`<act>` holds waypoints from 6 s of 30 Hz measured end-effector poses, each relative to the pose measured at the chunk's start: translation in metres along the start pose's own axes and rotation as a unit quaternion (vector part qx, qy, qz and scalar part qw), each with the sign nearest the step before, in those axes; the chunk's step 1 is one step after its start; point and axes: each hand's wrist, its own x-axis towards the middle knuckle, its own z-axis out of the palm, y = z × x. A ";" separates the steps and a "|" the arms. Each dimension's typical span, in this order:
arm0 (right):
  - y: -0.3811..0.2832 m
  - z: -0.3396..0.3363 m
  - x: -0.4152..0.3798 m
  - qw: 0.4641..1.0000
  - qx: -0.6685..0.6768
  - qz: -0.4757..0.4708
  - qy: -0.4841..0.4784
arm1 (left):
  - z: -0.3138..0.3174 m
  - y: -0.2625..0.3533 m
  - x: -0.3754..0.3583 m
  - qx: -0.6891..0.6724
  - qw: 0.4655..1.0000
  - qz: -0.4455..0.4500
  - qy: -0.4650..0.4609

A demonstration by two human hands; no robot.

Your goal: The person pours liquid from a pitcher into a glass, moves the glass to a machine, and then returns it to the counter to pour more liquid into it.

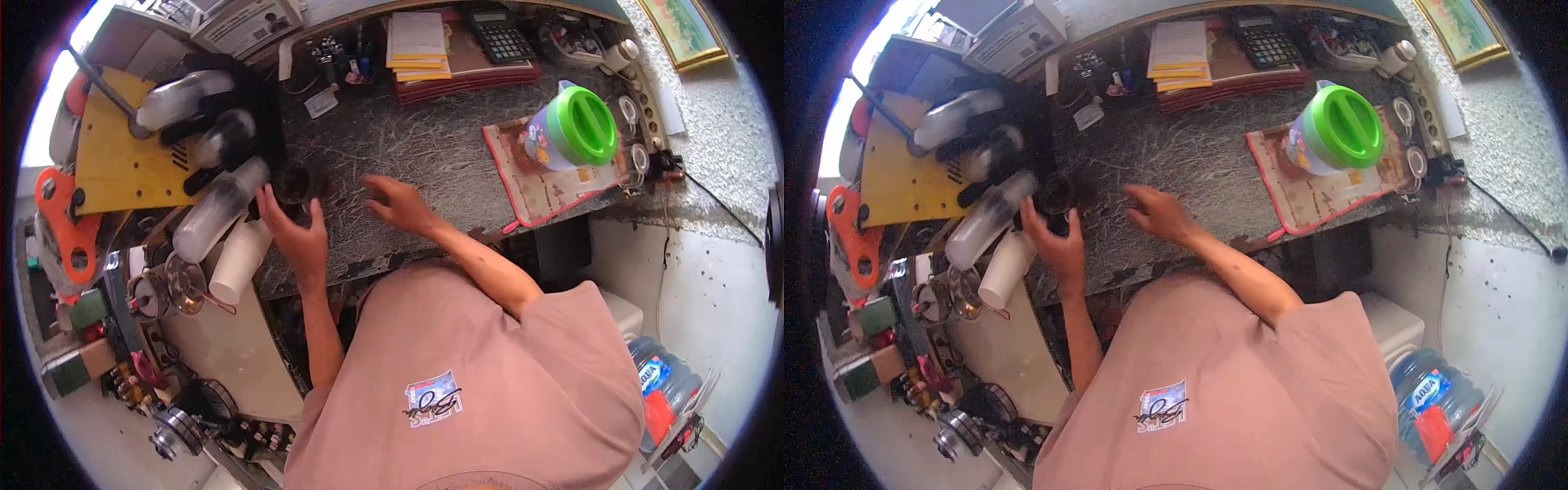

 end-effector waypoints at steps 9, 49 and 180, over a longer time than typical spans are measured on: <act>0.011 -0.223 -0.187 0.800 -0.320 0.151 0.485 | 0.041 0.030 -0.087 -0.113 0.966 0.070 -0.221; -0.034 -0.101 -0.108 0.651 0.689 0.312 0.066 | 0.046 0.088 -0.092 -0.421 0.865 -0.084 -0.260; -0.204 -0.191 0.068 0.898 -0.382 0.045 -0.211 | 0.080 0.013 -0.099 -0.324 0.907 -0.051 -0.263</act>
